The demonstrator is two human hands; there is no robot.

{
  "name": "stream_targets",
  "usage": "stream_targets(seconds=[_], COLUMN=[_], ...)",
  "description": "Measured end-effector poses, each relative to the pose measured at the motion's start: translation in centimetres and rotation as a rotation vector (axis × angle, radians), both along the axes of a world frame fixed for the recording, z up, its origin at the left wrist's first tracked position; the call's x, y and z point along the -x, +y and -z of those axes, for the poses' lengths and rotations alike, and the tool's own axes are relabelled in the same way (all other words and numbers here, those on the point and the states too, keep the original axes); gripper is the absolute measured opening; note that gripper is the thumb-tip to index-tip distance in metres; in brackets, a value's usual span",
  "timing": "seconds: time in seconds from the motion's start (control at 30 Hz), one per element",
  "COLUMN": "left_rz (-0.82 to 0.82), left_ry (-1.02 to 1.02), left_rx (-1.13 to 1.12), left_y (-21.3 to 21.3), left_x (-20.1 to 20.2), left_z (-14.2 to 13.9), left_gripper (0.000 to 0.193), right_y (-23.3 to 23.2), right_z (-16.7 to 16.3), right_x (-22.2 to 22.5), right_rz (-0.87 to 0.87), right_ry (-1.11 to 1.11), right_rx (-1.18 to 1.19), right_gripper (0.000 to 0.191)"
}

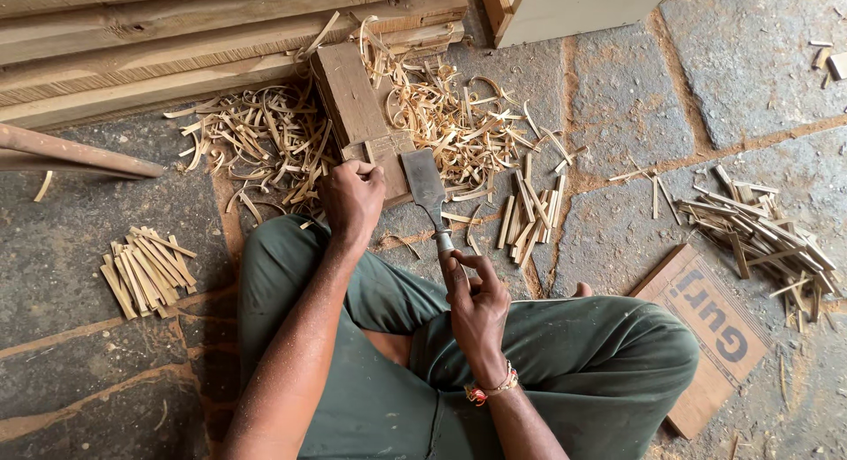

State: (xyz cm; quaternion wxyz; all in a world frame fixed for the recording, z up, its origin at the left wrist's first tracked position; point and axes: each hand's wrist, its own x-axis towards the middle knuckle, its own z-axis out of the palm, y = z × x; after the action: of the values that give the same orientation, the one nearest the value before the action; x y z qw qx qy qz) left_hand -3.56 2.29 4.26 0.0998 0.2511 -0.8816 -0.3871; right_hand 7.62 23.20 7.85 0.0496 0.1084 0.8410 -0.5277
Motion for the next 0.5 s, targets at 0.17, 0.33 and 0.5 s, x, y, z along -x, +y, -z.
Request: stream_targets(seconds=[0.17, 0.33, 0.5], left_rz=[0.001, 0.002, 0.451], left_ry=[0.061, 0.011, 0.776], left_rx=[-0.062, -0.159, 0.134], left_y=[-0.2, -0.6, 1.6], left_x=[0.2, 0.4, -1.8], left_z=[0.7, 0.0, -1.8], left_gripper=[0.016, 0.02, 0.033], right_y=[0.0, 0.1, 0.6], right_z=[-0.1, -1.2, -3.5], right_x=[0.1, 0.0, -2.0], right_rz=[0.007, 0.041, 0.002], right_ry=[-0.009, -0.064, -0.012], right_rx=[-0.005, 0.02, 0.087], right_gripper=[0.021, 0.023, 0.021])
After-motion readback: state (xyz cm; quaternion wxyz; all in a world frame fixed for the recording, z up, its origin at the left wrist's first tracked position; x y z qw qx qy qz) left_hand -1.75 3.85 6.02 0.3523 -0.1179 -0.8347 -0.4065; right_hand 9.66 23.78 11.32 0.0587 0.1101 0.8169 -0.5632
